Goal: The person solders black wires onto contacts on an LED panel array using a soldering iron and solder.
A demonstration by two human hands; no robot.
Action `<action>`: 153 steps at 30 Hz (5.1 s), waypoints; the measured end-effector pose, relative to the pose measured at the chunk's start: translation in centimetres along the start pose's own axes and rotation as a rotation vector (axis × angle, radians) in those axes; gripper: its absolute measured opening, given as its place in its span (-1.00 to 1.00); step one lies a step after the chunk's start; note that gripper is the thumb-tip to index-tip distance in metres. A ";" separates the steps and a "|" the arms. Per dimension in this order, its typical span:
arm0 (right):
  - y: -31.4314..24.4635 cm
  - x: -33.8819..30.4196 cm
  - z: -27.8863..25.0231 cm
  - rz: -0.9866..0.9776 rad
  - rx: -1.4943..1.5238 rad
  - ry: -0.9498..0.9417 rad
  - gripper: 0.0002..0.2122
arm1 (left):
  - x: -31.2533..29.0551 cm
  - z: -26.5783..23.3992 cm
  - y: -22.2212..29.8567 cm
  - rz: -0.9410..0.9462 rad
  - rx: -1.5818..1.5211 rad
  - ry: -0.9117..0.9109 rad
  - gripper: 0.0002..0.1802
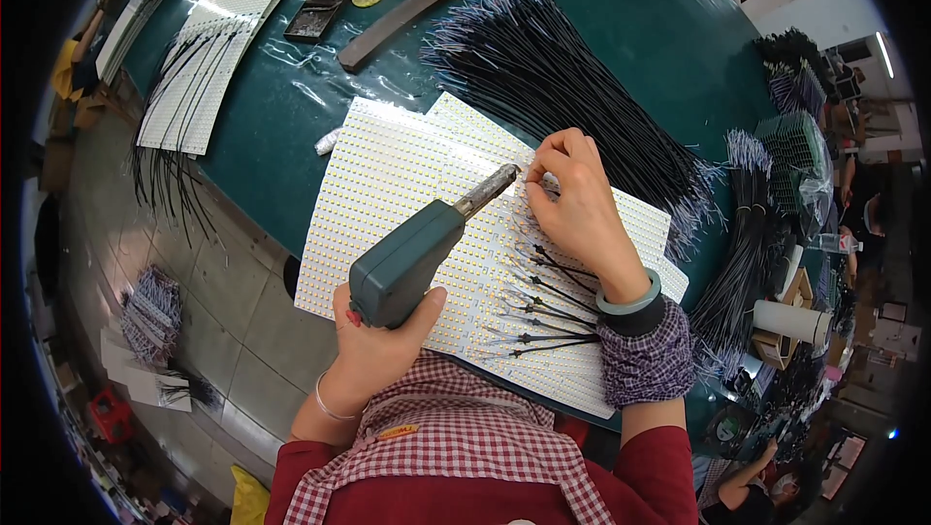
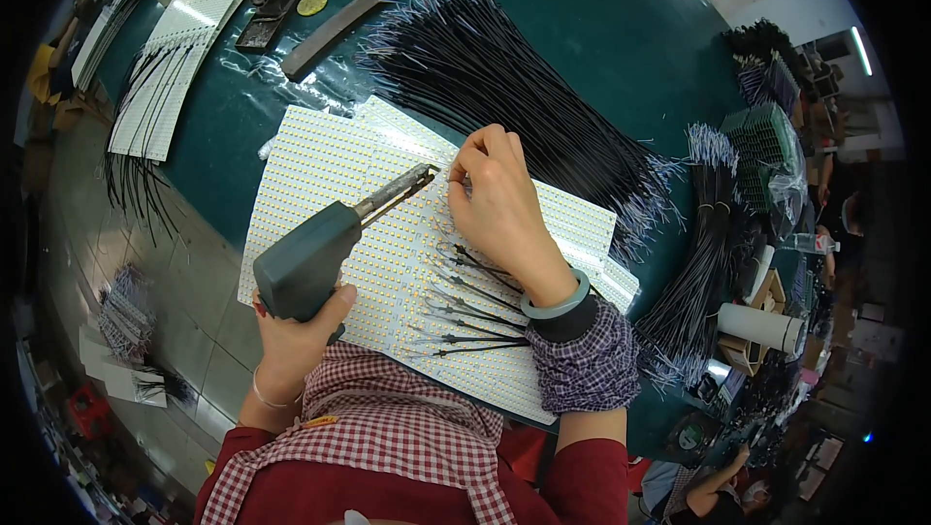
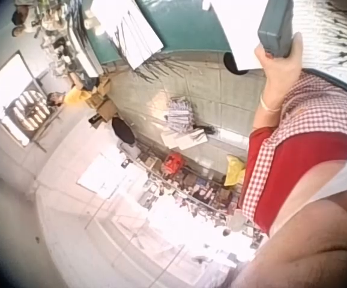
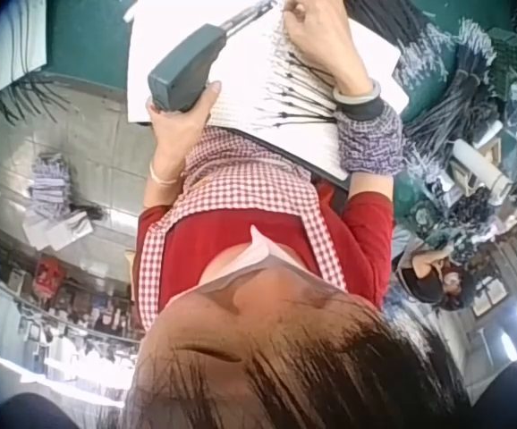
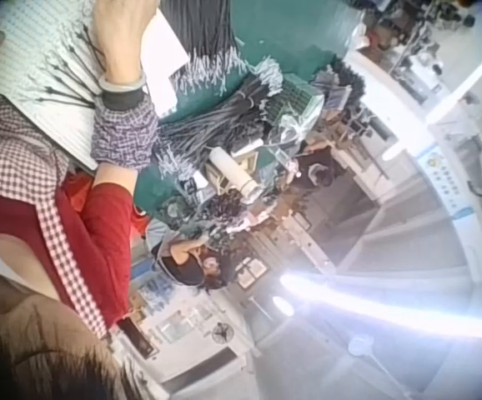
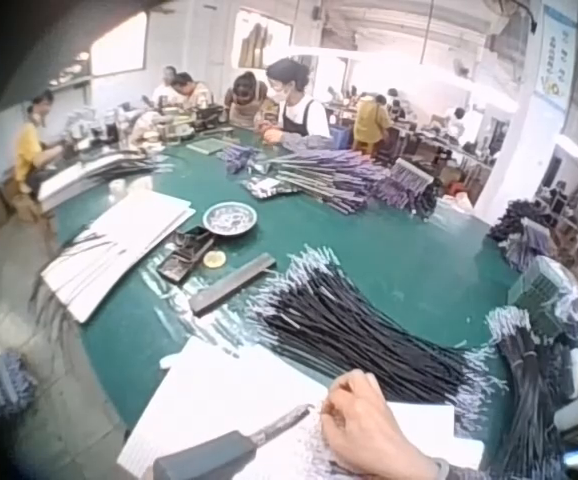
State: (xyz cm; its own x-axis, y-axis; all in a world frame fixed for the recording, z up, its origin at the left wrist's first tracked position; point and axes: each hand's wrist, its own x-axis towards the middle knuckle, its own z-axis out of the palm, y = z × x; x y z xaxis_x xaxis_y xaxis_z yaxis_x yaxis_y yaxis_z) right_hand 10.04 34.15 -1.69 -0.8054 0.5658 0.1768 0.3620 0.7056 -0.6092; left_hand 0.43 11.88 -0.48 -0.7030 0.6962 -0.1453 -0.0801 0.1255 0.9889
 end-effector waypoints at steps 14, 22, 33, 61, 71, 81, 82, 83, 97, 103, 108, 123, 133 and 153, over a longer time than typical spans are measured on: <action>1.5 0.0 -1.7 0.014 0.146 -0.078 -0.91 | -0.4 -0.8 0.7 0.022 -0.055 0.061 -0.79; 2.1 -0.7 -1.6 0.013 0.091 0.076 -0.89 | -0.6 -1.3 0.4 -0.011 -0.062 0.052 -0.67; 0.0 -2.8 0.4 -0.011 -0.068 0.144 -0.93 | -0.7 -1.5 0.2 -0.022 -0.081 0.056 -0.58; -0.4 -2.9 0.7 -0.044 0.097 0.129 -0.93 | -1.3 -0.6 -0.7 -0.098 -0.164 -0.011 -0.75; 0.1 -3.0 0.8 -0.047 0.068 0.147 -0.90 | -1.2 -0.7 -0.6 -0.103 -0.161 -0.015 -0.76; 0.3 -3.3 1.0 -0.011 0.150 0.197 -0.87 | -1.3 -0.7 -0.6 -0.135 -0.145 -0.007 -0.77; 0.3 -3.4 1.1 -0.004 0.176 0.199 -0.88 | -1.3 -0.6 -0.6 -0.139 -0.156 -0.011 -0.77; 0.2 -3.3 1.1 -0.005 0.177 0.198 -0.88 | -1.3 -0.6 -0.5 -0.142 -0.166 -0.011 -0.76; -0.1 -3.1 1.2 -0.017 0.111 0.140 -0.94 | -1.4 -0.6 -1.0 -0.075 -0.106 -0.042 -0.78; -0.1 -3.2 1.3 -0.021 0.121 0.145 -0.93 | -1.1 -0.6 -0.8 -0.043 -0.004 -0.080 -0.80; -0.2 -3.1 1.1 -0.025 0.103 0.137 -0.93 | -1.0 -0.6 -0.6 -0.030 0.055 -0.094 -0.82; -0.2 -3.0 1.2 -0.021 0.098 0.130 -0.94 | -1.8 -0.9 0.0 0.005 -0.071 0.019 -0.79; -0.6 -2.8 -0.5 0.077 0.201 0.023 -0.92 | -2.2 -1.4 0.0 -0.032 -0.100 0.027 -0.79; -0.8 -3.7 -0.9 -0.202 -0.066 -0.021 -0.86 | -2.3 -1.8 -1.2 -0.052 -0.146 0.067 -0.61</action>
State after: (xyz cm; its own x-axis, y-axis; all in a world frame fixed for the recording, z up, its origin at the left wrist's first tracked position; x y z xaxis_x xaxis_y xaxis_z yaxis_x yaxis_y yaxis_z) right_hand 13.16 31.83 -1.15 -0.8742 0.4012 0.2734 0.2216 0.8308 -0.5105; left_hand 0.85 8.82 -1.24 -0.7407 0.6419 -0.1982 -0.2157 0.0522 0.9751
